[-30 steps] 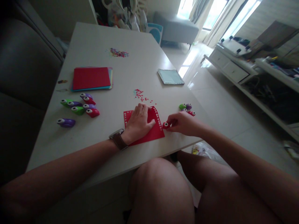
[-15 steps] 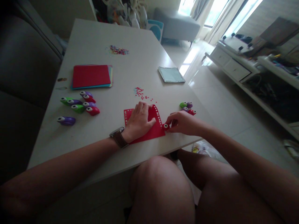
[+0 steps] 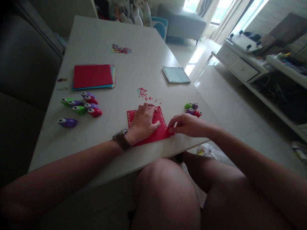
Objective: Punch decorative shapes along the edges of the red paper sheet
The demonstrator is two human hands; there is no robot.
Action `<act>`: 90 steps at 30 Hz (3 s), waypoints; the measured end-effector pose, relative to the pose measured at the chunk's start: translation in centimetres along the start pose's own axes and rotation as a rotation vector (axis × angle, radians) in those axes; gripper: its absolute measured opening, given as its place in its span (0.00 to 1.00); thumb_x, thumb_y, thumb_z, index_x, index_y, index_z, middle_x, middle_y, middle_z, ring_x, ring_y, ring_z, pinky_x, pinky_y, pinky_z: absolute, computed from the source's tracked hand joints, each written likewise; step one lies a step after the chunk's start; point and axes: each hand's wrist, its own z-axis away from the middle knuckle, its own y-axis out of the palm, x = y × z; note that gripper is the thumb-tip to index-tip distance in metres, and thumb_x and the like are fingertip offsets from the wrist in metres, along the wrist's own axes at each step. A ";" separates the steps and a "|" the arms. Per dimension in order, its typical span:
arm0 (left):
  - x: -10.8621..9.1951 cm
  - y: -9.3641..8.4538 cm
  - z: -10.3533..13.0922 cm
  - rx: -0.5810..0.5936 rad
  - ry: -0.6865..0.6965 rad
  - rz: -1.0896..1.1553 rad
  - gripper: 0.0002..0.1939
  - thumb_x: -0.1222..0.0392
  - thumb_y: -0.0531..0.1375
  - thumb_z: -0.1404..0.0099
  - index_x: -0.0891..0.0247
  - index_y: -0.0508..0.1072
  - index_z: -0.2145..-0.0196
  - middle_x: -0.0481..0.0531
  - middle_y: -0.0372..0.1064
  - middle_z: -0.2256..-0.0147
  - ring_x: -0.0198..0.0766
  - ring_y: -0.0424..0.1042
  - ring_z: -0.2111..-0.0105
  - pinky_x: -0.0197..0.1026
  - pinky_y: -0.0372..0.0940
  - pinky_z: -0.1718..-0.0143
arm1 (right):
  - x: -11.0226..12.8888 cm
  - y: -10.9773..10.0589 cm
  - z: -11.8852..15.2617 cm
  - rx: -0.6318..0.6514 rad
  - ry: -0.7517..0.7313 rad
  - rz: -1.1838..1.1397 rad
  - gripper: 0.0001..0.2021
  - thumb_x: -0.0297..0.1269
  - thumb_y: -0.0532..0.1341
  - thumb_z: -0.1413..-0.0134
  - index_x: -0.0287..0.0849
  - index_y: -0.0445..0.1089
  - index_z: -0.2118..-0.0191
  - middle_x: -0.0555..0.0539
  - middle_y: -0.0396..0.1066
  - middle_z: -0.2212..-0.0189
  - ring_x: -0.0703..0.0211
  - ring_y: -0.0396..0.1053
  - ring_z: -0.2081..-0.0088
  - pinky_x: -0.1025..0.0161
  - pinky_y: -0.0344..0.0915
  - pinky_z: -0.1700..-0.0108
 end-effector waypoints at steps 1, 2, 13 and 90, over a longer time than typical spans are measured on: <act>-0.1 -0.1 0.0 0.008 -0.002 -0.016 0.16 0.56 0.62 0.36 0.63 0.69 0.52 0.59 0.63 0.45 0.51 0.61 0.45 0.53 0.62 0.42 | -0.1 0.0 0.0 0.010 0.003 -0.005 0.18 0.53 0.64 0.43 0.44 0.79 0.58 0.44 0.78 0.62 0.55 0.73 0.65 0.58 0.66 0.62; -0.1 -0.1 0.0 0.015 -0.004 -0.031 0.16 0.55 0.62 0.36 0.63 0.70 0.52 0.59 0.64 0.46 0.51 0.62 0.46 0.53 0.63 0.43 | -0.1 0.0 0.0 0.014 0.004 -0.008 0.18 0.53 0.64 0.43 0.45 0.79 0.58 0.44 0.78 0.61 0.55 0.73 0.65 0.58 0.66 0.62; -0.6 -0.6 -0.1 0.072 -0.023 -0.109 0.19 0.46 0.61 0.34 0.62 0.71 0.52 0.59 0.66 0.50 0.53 0.62 0.47 0.54 0.61 0.47 | 0.1 0.2 -0.1 0.012 -0.085 0.031 0.17 0.51 0.63 0.41 0.44 0.79 0.56 0.44 0.78 0.60 0.55 0.73 0.62 0.58 0.67 0.58; -0.6 -0.6 -0.1 0.090 -0.014 -0.154 0.14 0.47 0.58 0.31 0.58 0.70 0.57 0.58 0.69 0.52 0.54 0.64 0.50 0.56 0.62 0.51 | -1.4 -0.9 0.7 -0.267 -0.179 0.529 0.06 0.28 0.62 0.48 0.45 0.75 0.65 0.45 0.76 0.62 0.52 0.70 0.56 0.54 0.53 0.49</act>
